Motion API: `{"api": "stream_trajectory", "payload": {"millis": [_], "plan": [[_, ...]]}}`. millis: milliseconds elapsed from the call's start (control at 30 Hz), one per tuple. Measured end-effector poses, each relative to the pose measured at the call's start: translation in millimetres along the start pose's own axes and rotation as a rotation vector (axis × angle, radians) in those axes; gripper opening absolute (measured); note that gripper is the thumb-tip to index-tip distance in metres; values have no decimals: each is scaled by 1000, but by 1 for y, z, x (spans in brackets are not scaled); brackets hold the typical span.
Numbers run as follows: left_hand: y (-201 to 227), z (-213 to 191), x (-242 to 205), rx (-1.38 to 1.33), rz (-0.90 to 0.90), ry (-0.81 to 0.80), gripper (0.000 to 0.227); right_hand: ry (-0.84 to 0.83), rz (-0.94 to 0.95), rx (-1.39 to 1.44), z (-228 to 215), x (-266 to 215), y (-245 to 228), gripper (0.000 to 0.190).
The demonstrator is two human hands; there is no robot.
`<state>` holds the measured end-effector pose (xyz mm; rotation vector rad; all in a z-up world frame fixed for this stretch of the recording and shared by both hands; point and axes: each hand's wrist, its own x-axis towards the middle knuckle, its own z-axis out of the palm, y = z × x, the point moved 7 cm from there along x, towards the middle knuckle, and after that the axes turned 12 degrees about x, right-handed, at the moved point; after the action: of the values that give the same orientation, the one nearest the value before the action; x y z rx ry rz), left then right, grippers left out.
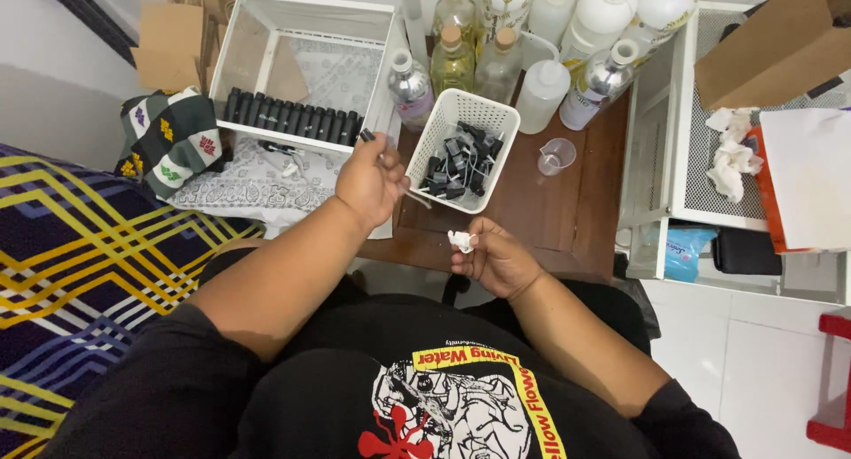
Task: Assembling small plastic components for perfume bottles by hand
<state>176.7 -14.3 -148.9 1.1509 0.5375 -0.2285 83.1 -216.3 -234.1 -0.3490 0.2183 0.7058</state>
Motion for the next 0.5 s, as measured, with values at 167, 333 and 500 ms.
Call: {"api": "stream_trajectory", "payload": {"millis": [167, 333, 500], "plan": [[15, -10, -23, -150, -65, 80, 49, 2, 21, -19, -1, -2, 4, 7], [10, -24, -27, -198, -87, 115, 48, -2, 24, -79, 3, -3, 8, 7], [17, -23, -36, -182, -48, 80, 40, 28, 23, -120, -4, 0, 9, 8]]}}
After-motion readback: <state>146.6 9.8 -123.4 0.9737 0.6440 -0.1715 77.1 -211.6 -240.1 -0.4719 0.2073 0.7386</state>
